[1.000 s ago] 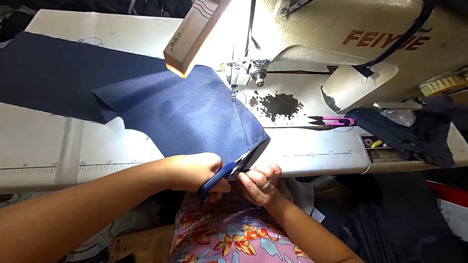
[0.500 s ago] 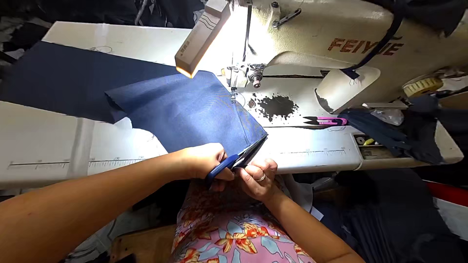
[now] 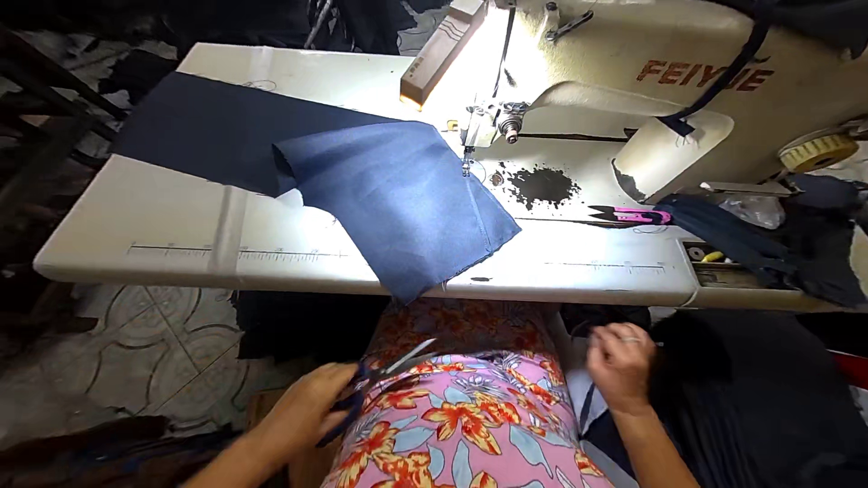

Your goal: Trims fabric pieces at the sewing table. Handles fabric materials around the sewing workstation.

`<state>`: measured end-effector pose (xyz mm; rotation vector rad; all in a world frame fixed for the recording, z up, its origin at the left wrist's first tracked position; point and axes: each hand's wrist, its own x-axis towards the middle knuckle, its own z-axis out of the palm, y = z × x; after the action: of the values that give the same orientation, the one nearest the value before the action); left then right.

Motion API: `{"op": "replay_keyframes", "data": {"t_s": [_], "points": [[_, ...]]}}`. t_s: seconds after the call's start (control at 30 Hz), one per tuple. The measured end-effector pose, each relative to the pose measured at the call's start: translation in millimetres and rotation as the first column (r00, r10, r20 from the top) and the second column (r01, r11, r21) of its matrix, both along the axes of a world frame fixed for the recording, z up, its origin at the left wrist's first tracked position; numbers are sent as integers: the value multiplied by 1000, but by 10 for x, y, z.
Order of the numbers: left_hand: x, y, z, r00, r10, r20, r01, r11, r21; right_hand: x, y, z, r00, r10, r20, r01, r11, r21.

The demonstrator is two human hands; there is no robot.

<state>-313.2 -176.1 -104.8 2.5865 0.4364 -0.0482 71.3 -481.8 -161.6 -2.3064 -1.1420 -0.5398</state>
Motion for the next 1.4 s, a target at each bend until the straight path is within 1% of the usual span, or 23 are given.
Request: {"op": "replay_keyframes", "data": {"t_s": [0.03, 0.1, 0.2, 0.27, 0.33, 0.37, 0.43, 0.47, 0.53, 0.63, 0.7, 0.77, 0.87, 0.93, 1.03, 1.07, 1.1, 1.13, 1.17, 1.23, 1.27, 1.33, 1.4], "points": [[-278, -87, -224, 992, 128, -17, -127, 991, 46, 33, -93, 47, 998, -63, -28, 63, 998, -4], [-763, -321, -632, 929, 368, -43, -361, 924, 126, 82, -78, 193, 992, -106, 60, 102, 992, 77], [-1243, -755, -948, 779, 606, -157, -593, 795, 129, 132, 324, 482, 985, 89, 145, -114, 978, 174], [-1515, -997, -1229, 697, 657, -285, -663, 743, 92, 150, 718, 671, 941, 319, 111, -335, 927, 170], [-1897, -1220, -1917, 654, 684, -323, -678, 719, 151, 179, 1104, 838, 835, 546, 66, -550, 830, 95], [-1979, -1295, -2077, 604, 659, -447, -685, 716, 130, 199, 1289, 912, 769, 636, 60, -638, 768, 44], [-1965, -1394, -2122, 517, 572, -637, -694, 716, 78, 241, 1650, 1028, 646, 760, 66, -759, 649, -50], [-1965, -1452, -2175, 527, 565, -635, -680, 729, 84, 260, 1820, 1075, 596, 801, 56, -796, 599, -90], [-1782, -1433, -1937, 613, 625, -484, -678, 730, 85, 286, 2133, 1141, 528, 849, -9, -836, 518, -181], [-1050, -896, -874, 725, 687, 49, -688, 720, 90, 224, 2552, 1113, 524, 834, -172, -837, 468, -282], [-610, -316, -376, 683, 629, 372, -716, 678, 170, 57, 2811, 1071, 551, 811, -194, -824, 493, -280], [-240, 279, 53, 591, 619, 517, -784, 591, 188, -161, 3046, 1072, 574, 809, -124, -810, 540, -228], [185, 1009, 497, 446, 798, 404, -888, 450, 91, -422, 3347, 1055, 653, 745, -135, -755, 630, -180], [396, 1338, 623, 401, 861, 314, -915, 396, 82, -540, 3506, 1058, 734, 659, -166, -679, 702, -215], [512, 1555, 685, 474, 832, 288, -865, 501, -22, -737, 3713, 1111, 841, 501, -205, -540, 797, -271], [483, 1583, 696, 482, 819, 312, -824, 545, -158, -821, 3779, 1136, 858, 464, -221, -511, 813, -280], [445, 1580, 713, 433, 822, 370, -738, 559, -378, -918, 3853, 1137, 862, 454, -227, -503, 825, -260], [431, 1563, 736, 358, 826, 435, -565, 562, -604, -1024, 3962, 1089, 855, 471, -216, -511, 836, -201], [446, 1544, 753, 318, 810, 493, -371, 585, -722, -1149, 4094, 1029, 841, 503, -197, -533, 834, -147], [517, 1506, 755, 363, 741, 564, -170, 648, -742, -1467, 4322, 1099, 727, 605, -325, -660, 746, -90], [552, 1506, 742, 392, 715, 579, -197, 680, -707, -1590, 4430, 1165, 608, 671, -424, -748, 663, -25], [572, 1598, 708, 462, 703, 541, -416, 711, -568, -1674, 4631, 1214, 380, 743, -552, -837, 530, 137], [516, 1779, 689, 625, 671, 398, -601, 740, -304, -1615, 4645, 1230, 300, 741, -601, -794, 543, 273]]}}
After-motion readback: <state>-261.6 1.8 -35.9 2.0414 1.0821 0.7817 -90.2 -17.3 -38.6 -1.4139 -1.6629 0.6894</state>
